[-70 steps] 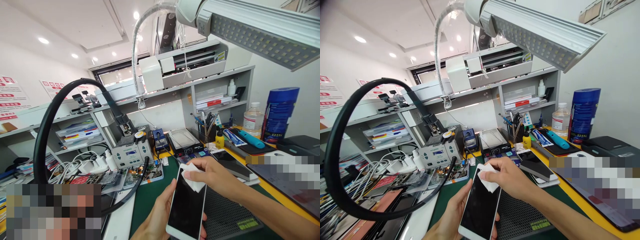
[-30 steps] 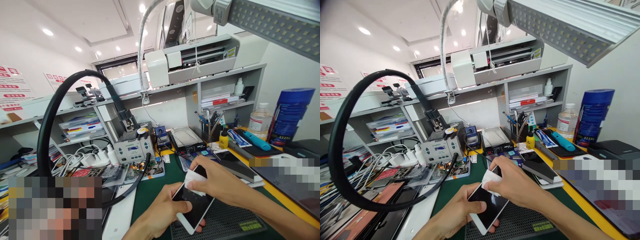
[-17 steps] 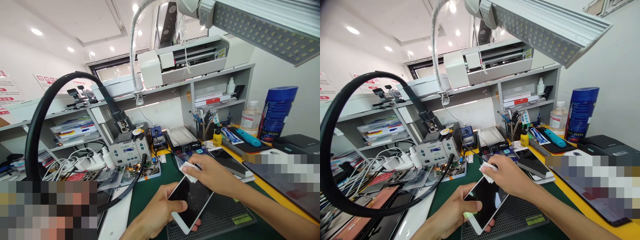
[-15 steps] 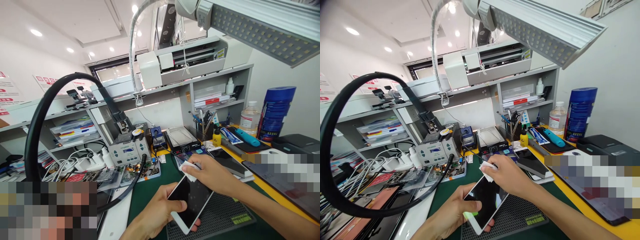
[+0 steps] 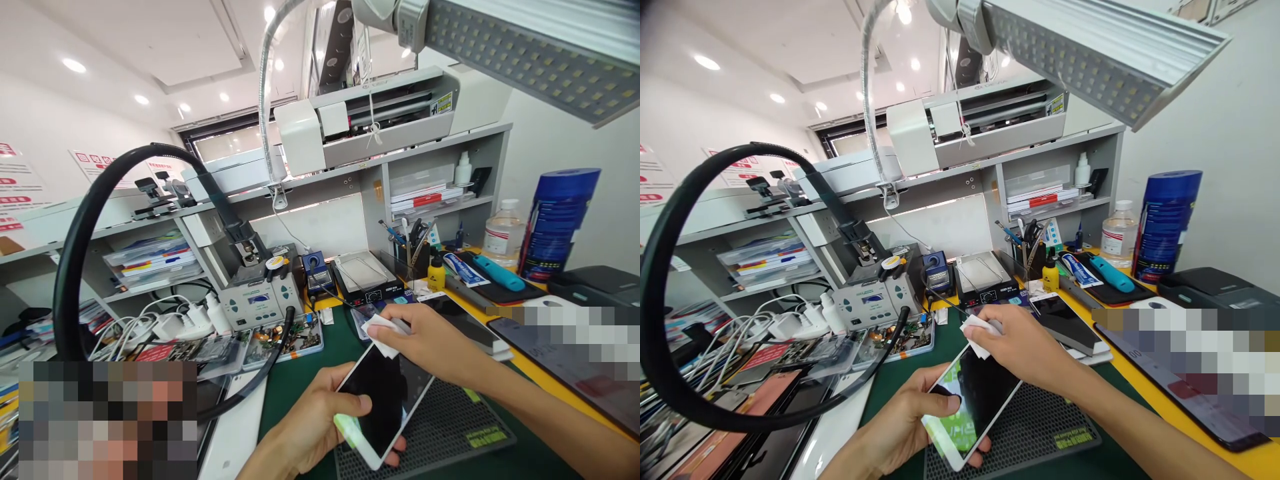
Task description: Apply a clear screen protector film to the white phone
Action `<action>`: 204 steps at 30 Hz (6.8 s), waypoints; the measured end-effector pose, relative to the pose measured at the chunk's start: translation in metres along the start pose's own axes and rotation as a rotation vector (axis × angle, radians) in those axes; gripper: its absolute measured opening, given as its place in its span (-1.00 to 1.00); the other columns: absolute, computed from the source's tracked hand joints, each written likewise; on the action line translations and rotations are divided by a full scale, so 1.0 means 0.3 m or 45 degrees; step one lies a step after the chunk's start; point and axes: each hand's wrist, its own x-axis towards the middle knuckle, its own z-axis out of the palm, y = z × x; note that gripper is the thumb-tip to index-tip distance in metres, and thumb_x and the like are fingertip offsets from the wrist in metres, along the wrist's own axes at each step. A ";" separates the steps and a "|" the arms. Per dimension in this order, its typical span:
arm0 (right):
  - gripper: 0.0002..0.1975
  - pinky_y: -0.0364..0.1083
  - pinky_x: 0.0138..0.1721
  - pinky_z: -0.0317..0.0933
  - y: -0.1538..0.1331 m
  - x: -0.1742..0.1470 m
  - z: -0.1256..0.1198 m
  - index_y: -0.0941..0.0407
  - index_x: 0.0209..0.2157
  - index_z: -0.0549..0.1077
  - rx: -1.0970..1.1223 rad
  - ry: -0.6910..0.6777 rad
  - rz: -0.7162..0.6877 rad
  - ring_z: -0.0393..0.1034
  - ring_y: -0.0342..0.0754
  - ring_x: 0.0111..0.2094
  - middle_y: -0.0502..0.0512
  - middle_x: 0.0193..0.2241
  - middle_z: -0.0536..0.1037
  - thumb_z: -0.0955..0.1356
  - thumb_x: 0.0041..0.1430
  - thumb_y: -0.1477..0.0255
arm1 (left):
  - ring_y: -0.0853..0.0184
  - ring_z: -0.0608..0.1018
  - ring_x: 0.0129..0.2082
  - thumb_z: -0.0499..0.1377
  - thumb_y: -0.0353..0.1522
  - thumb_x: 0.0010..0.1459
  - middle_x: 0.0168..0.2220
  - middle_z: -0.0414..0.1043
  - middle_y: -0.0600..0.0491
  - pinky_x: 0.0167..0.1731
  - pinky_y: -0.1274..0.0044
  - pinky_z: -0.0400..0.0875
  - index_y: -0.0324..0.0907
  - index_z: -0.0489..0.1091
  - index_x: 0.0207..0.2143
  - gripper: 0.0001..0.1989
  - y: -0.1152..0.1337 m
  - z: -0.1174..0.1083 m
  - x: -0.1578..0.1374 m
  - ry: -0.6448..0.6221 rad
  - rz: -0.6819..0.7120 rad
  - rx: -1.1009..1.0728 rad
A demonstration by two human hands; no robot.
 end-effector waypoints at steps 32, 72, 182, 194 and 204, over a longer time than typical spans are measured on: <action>-0.67 -0.16 -0.44 0.11 -0.014 0.004 0.010 0.10 -0.43 0.45 0.104 0.125 -0.116 0.27 -0.12 -0.45 -0.08 -0.50 0.44 0.30 0.32 0.18 | 0.18 0.63 -0.43 0.30 -0.53 -0.03 -0.39 0.53 -0.12 -0.36 0.39 0.53 -0.30 0.44 -0.08 -0.61 0.017 0.016 -0.024 -0.013 -0.039 0.029; -0.72 0.13 -0.04 0.38 0.319 0.139 -0.281 0.12 0.02 0.43 -0.648 0.666 0.220 0.45 0.05 -0.05 0.15 0.03 0.48 0.36 0.34 0.33 | -0.11 0.62 -0.15 0.13 -0.16 0.26 -0.02 0.50 -0.29 -0.11 0.09 0.49 -0.30 0.25 0.20 -0.44 0.113 -0.058 -0.071 0.292 0.446 -0.486; -0.75 -0.12 -0.23 0.47 -0.101 -0.094 0.149 0.08 -0.16 0.56 -0.061 0.546 -0.979 0.59 -0.03 -0.28 0.08 -0.32 0.67 0.36 0.17 0.63 | -0.01 0.43 0.15 -0.13 0.03 0.34 0.11 0.44 -0.17 0.21 0.24 0.05 -0.21 0.16 0.30 -0.32 0.078 -0.032 -0.064 -0.284 0.511 -0.659; -0.78 -0.13 -0.18 0.47 -0.098 -0.093 0.128 0.09 -0.18 0.57 -0.139 0.619 -0.991 0.60 -0.03 -0.27 0.07 -0.29 0.68 0.36 0.19 0.61 | 0.00 0.46 0.11 -0.13 0.04 0.34 0.12 0.44 -0.15 0.18 0.25 0.09 -0.17 0.18 0.30 -0.33 0.088 -0.021 -0.068 -0.286 0.512 -0.629; -0.85 -0.14 -0.20 0.46 -0.076 -0.091 0.116 0.04 -0.20 0.58 -0.225 0.680 -0.934 0.60 -0.01 -0.29 0.05 -0.29 0.68 0.39 0.21 0.49 | -0.04 0.50 0.03 -0.10 0.07 0.30 0.06 0.47 -0.16 0.11 0.22 0.14 -0.16 0.25 0.25 -0.33 0.086 -0.022 -0.064 -0.217 0.528 -0.618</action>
